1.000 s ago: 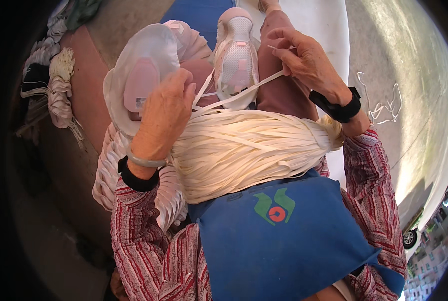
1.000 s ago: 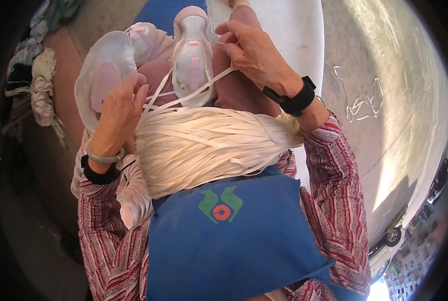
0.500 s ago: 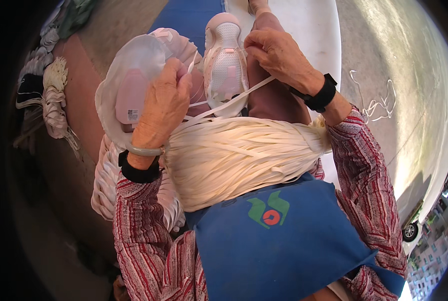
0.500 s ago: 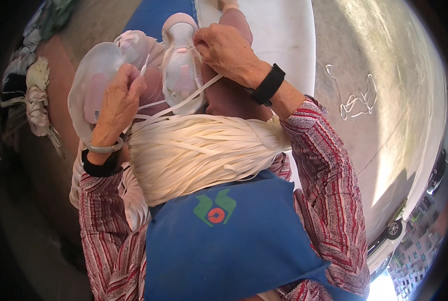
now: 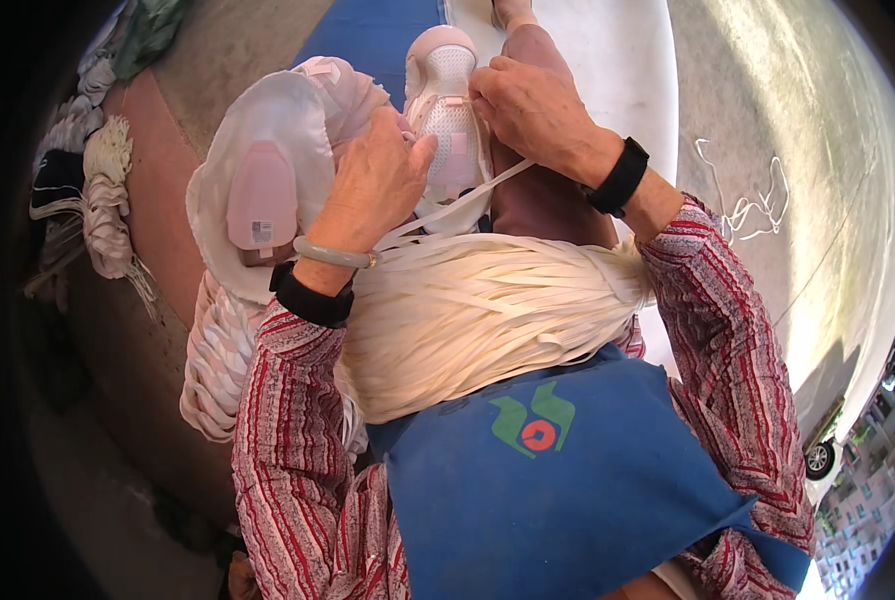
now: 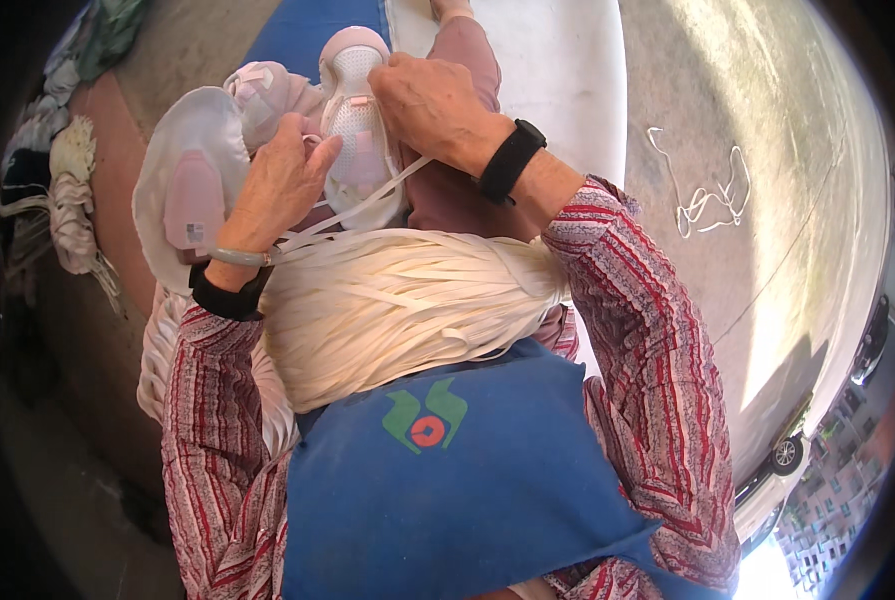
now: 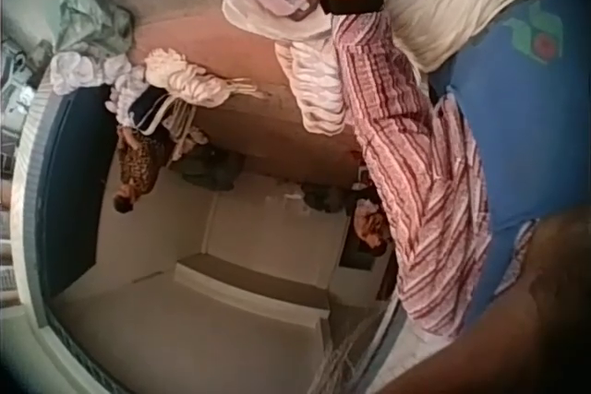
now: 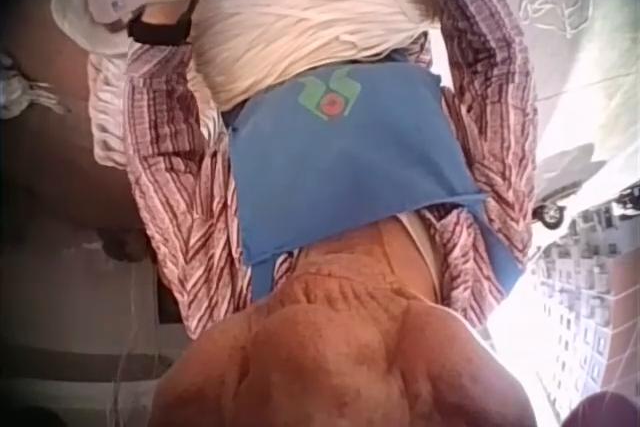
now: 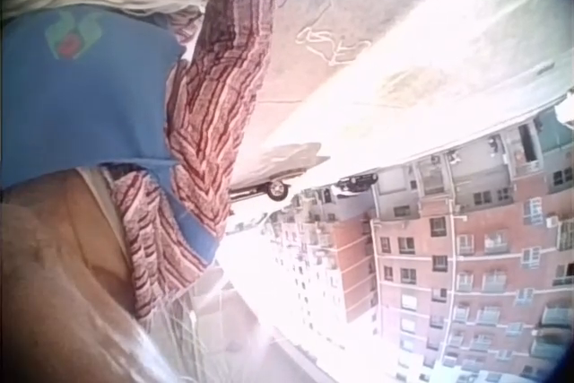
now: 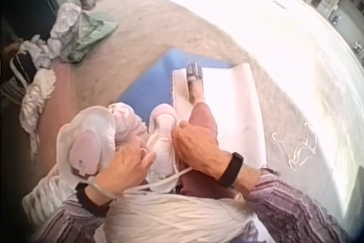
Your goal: Lacing a pair of white and pink shoes while sitting on the ground.
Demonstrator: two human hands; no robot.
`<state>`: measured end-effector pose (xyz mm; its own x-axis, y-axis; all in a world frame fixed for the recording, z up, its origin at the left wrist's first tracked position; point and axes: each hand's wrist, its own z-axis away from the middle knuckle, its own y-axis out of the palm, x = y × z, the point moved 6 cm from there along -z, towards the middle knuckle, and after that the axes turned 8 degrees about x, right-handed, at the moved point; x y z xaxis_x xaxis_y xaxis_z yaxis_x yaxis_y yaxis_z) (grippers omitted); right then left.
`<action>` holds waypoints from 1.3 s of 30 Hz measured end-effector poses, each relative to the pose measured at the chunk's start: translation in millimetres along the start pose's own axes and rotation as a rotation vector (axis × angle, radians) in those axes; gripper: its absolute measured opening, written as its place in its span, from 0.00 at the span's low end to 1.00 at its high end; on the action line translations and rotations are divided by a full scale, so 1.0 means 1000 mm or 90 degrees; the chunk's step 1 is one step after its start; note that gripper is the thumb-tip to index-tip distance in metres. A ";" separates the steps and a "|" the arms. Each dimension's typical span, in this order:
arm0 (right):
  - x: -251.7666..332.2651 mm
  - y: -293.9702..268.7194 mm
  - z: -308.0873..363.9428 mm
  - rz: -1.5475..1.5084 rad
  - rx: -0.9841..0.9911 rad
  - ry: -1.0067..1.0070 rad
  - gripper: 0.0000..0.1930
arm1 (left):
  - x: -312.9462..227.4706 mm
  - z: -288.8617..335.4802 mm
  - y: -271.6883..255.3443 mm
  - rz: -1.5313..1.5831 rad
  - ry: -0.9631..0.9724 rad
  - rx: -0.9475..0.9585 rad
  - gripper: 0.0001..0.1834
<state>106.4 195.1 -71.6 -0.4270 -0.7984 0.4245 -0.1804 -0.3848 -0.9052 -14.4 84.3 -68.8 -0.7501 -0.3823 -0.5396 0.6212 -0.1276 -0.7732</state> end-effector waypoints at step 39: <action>-0.006 -0.019 -0.015 -0.289 0.075 -0.051 0.09 | 0.000 -0.007 -0.003 0.059 -0.054 0.068 0.16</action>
<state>99.1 214.5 -57.6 -0.2570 -0.5686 0.7814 -0.2293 -0.7496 -0.6209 -18.1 90.7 -68.6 -0.6693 -0.4721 -0.5737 0.7112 -0.1834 -0.6787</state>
